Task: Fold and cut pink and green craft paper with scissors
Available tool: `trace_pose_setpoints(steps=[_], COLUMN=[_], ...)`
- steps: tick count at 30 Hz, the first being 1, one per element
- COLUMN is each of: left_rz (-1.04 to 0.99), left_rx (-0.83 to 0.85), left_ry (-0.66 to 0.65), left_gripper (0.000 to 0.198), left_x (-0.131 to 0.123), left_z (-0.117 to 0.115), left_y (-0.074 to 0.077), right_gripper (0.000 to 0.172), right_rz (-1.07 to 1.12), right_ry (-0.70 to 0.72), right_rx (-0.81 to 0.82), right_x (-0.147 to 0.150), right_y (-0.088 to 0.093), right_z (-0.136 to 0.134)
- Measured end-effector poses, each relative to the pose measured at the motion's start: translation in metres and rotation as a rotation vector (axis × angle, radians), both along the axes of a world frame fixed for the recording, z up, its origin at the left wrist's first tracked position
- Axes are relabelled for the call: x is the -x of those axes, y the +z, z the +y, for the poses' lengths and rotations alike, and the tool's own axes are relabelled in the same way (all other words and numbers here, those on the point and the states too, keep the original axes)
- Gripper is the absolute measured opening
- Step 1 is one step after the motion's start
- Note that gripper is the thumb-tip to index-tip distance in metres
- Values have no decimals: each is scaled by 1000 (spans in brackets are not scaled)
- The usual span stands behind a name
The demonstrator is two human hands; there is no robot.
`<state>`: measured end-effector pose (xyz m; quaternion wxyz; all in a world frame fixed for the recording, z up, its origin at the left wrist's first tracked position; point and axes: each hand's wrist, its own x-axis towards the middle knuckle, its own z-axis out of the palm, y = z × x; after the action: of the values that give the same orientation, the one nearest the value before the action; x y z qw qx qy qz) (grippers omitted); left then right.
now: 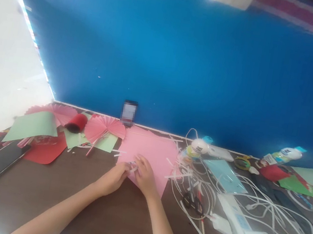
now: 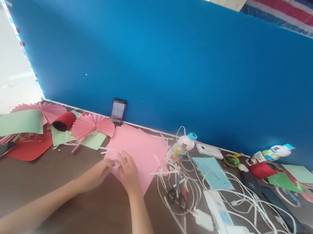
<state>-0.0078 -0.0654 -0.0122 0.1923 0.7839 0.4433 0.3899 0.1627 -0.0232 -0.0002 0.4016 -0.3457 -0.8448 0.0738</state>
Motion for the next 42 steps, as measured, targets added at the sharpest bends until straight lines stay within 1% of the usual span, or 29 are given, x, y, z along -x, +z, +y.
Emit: trace_pose_setpoints(steps=[1,2,4,5,9,12,14,15,17,18,19,20,21,22,24,26,28,30,32,34,36,38,39,40,41,42], left_rz=[-85,-153,-230,-235,-179,-173,-192,-205,-215,-214,-209,-202,-193,-185,-160,-129,-103,-99,-102,-101,-102,-106,-106,-102,-96,-89], left_rx=[38,73,114,122,106,70,61,62,59,53,46,39,32,25,15,9,5,0,0,6,8,5,5,7,13,20], left_ry=[-26,-19,33,40,-27,-53,-14,23,89,112,124,126,119,106,73,46,27,20,23,35,43,45,43,41,39,37], left_gripper=[12,15,26,28,18,15,16,16,15,14,14,14,14,14,13,13,14,15,14,14,13,13,13,13,12,12], left_x=[-1,-1,2,4,12,13,12,12,13,13,13,13,13,13,12,11,10,9,9,9,9,10,10,10,9,9], left_z=[1,3,6,7,13,16,17,17,16,16,16,16,16,16,16,16,15,15,14,14,14,15,15,15,15,14], left_y=[-3,-5,-7,-7,-6,-7,-8,-8,-8,-8,-8,-7,-7,-7,-7,-7,-6,-5,-5,-5,-5,-7,-7,-8,-8,-8], right_gripper=[35,34,32,31,24,25,31,36,45,48,48,45,41,36,31,28,26,23,25,29,31,36,40,44,46,44], right_rz=[35,76,162,205,334,333,265,218,124,95,88,114,175,262,434,531,582,622,651,634,510,307,222,171,158,179], right_ry=[18,17,-29,-68,-217,-223,-240,-299,-503,-602,-657,-652,-588,-487,-264,-109,-32,-5,-45,-174,-387,-612,-673,-680,-632,-535], right_rx=[0,3,25,45,148,163,167,173,182,182,183,197,233,294,469,637,744,784,756,669,522,350,280,233,209,200], right_x=[2,3,2,1,-1,-1,-4,-7,-15,-19,-22,-23,-23,-21,-12,-1,7,7,1,-11,-23,-31,-31,-29,-25,-20], right_y=[-2,-4,-7,-9,-12,-13,-13,-12,-10,-9,-6,-4,-2,1,5,9,11,10,7,3,-1,-3,-2,-1,0,2], right_z=[-1,0,2,3,7,9,11,12,14,15,15,15,14,12,7,2,-1,1,6,14,20,22,20,18,14,10])
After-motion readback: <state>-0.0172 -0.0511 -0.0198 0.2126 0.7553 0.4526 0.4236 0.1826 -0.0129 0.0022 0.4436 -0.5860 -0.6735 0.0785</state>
